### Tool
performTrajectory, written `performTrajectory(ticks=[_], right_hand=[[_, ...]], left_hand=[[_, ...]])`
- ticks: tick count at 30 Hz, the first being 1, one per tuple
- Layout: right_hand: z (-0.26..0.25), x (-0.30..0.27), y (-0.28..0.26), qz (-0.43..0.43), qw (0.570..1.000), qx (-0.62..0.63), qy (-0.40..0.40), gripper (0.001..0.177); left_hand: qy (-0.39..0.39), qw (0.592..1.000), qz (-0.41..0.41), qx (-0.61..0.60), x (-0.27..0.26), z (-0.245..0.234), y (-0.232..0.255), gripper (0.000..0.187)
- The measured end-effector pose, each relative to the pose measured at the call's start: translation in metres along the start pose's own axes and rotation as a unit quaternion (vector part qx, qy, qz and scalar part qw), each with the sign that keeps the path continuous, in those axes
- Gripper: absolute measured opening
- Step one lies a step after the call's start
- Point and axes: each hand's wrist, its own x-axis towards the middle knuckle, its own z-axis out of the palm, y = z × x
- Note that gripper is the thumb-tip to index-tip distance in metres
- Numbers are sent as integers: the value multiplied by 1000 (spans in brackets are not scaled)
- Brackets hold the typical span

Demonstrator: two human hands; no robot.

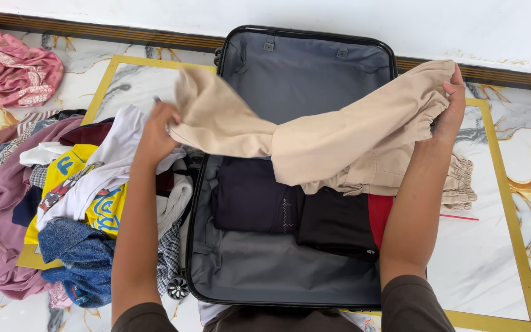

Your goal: Packing and folding clothes into a suitcase on the floor.

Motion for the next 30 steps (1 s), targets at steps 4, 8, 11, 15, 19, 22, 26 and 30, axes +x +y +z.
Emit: performTrajectory(ticks=[4,8,11,15,19,22,26,30], right_hand=[[6,-4,-2,1,1000,-1,-7,62],[21,-11,-7,-3,1000,-5,-23,60],[29,-15,-5,1,999,-15,-44,58],[23,-10,3,10,998,-20,-51,56],[35,-14,13,14,999,-17,-43,54],[35,-15,20,19,999,-21,-44,55],[46,-17,26,31,999,-29,-32,55],[61,-26,27,51,999,0,-20,56]], left_hand=[[-304,919,-238,-82,-4,-17,-1,40],[-325,853,-286,-292,16,-46,24,57],[-178,815,-268,-482,4,-49,-15,46],[29,869,-376,-320,7,-30,-60,47],[-28,885,-422,-194,24,19,-64,48],[-133,868,-472,-78,15,59,-90,59],[-293,818,-494,-40,10,85,-98,80],[-322,779,-514,-159,7,83,-93,79]])
